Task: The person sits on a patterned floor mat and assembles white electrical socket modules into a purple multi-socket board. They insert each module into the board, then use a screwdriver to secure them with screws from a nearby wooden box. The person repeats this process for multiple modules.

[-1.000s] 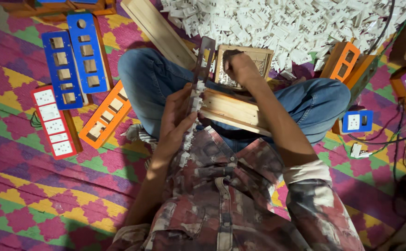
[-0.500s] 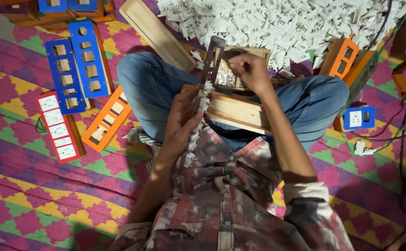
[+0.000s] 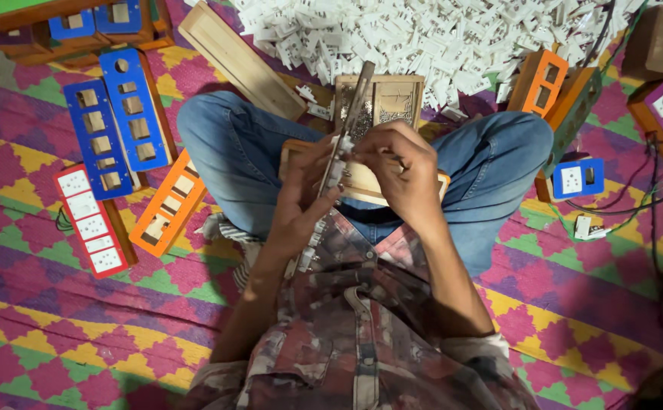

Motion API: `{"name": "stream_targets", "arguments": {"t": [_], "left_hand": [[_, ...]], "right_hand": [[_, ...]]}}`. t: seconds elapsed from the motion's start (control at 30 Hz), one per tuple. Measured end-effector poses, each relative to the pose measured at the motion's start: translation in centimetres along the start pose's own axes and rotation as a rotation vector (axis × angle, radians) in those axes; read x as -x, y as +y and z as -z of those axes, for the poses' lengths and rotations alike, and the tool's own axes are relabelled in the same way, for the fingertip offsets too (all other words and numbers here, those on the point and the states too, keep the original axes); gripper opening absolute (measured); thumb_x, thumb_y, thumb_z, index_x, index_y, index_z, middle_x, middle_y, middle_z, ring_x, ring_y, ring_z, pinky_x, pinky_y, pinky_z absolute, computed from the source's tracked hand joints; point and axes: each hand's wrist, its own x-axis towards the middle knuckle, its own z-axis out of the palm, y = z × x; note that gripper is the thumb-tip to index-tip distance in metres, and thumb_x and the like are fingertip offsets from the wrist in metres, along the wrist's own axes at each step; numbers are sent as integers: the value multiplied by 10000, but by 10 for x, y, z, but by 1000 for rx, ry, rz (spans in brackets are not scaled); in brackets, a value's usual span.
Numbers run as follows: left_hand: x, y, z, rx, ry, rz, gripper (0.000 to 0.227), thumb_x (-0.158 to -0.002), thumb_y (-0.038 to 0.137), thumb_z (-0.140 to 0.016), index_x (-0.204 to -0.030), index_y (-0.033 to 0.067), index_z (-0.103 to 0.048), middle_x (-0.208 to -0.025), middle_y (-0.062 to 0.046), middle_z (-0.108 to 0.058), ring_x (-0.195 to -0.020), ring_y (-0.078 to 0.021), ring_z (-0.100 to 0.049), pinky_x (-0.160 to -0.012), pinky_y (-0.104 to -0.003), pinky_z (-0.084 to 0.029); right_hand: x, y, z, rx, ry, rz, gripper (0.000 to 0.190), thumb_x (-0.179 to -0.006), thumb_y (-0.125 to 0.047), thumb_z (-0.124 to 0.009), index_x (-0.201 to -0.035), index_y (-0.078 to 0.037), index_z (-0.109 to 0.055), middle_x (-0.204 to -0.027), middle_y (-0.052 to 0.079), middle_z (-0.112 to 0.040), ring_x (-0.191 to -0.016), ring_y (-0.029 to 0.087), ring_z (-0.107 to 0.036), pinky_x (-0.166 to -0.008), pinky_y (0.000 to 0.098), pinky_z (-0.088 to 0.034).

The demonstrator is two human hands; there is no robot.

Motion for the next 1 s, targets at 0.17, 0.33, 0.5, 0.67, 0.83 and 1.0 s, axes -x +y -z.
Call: {"name": "stream_targets", "arguments": {"t": [0.17, 0.33, 0.5, 0.67, 0.83, 1.0], "left_hand": [[-1, 5, -5, -28, -35, -7, 596, -1038, -26, -576, -1582, 52, -345, -1672, -127, -378, -1541, -244, -416, -1278, -386, -355], [-2, 10, -7, -58, -48, 4, 577, -1031, -50, -567, -1562, 48, -364, -1684, -132, -352, -1543, -242, -413, -1268, -387, -364], [-2, 12, -8, -60, -57, 13, 542, -1033, -51, -569, -1534, 49, -389, -1693, -137, -318, -1533, -245, -417, -1252, -401, -383], [-1, 12, -8, -96, -52, 2, 523, -1035, -38, -572, -1525, 50, -411, -1689, -145, -333, -1522, -247, -437, -1268, -404, -381], [0, 12, -8, -120, -59, 1, 526, -1036, -32, -577, -1525, 54, -402, -1699, -143, -313, -1537, -236, -410, -1264, -398, -380], [-1, 13, -8, -134, -55, 9, 516, -1036, -28, -574, -1517, 57, -410, -1709, -145, -306, -1532, -234, -416, -1246, -392, -394]], "right_hand": [[-2, -6, 7, 52, -8, -3, 86, -908, 66, -758, -963, 23, -708, -1025, 100, -676, -949, 208, -691, -839, 320, -549], [-2, -11, 11, 93, -28, 23, 103, -887, 72, -759, -954, 11, -709, -1016, 96, -674, -947, 219, -692, -828, 321, -547], [-4, -14, 14, 89, -34, 27, 125, -871, 92, -741, -957, 6, -710, -1014, 93, -676, -952, 220, -697, -840, 323, -550], [-5, -15, 15, 117, -46, 36, 136, -869, 99, -736, -968, 8, -717, -1007, 98, -671, -958, 223, -694, -841, 327, -544], [-5, -18, 15, 109, -54, 29, 128, -873, 86, -744, -970, 7, -716, -1006, 93, -675, -961, 223, -694, -844, 324, -546], [-1, -23, 13, 142, -25, 33, 136, -888, 73, -773, -998, 11, -720, -1044, 107, -672, -957, 225, -702, -832, 324, -550]]}}
